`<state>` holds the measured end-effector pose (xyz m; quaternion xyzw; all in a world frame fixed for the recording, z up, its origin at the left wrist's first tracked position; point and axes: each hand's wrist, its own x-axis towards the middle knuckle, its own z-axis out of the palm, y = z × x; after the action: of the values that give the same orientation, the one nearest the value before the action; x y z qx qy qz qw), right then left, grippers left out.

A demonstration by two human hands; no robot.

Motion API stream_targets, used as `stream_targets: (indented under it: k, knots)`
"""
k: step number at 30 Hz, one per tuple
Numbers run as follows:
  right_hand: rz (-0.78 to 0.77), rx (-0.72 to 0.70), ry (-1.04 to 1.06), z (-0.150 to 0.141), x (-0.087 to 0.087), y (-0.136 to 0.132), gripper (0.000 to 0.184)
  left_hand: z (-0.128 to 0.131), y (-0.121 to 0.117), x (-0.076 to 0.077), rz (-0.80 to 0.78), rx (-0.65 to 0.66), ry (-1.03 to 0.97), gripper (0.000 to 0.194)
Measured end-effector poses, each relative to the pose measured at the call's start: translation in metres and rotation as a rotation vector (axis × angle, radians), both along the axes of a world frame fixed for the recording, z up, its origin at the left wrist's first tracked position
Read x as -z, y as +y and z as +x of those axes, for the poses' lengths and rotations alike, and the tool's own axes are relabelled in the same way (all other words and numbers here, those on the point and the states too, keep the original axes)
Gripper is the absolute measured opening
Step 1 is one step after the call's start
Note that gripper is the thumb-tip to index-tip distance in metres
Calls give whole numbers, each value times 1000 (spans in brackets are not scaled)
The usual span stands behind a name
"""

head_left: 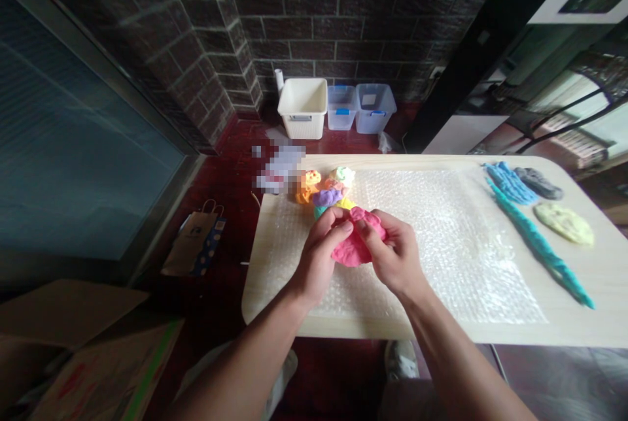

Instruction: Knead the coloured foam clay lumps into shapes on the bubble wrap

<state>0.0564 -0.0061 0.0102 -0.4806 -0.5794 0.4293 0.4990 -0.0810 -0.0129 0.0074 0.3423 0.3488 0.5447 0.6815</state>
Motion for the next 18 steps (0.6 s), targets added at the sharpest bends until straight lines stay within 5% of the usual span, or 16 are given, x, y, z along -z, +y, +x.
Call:
stream_targets:
  k: [11,18]
  knots:
    - [-30,-4,105,-5,-14,-7,50,-1,-1,-1,-14,37,-43,20]
    - [-46,-64,-5,5,-2,-3,43,0,3,0,-17,-30,-10,20]
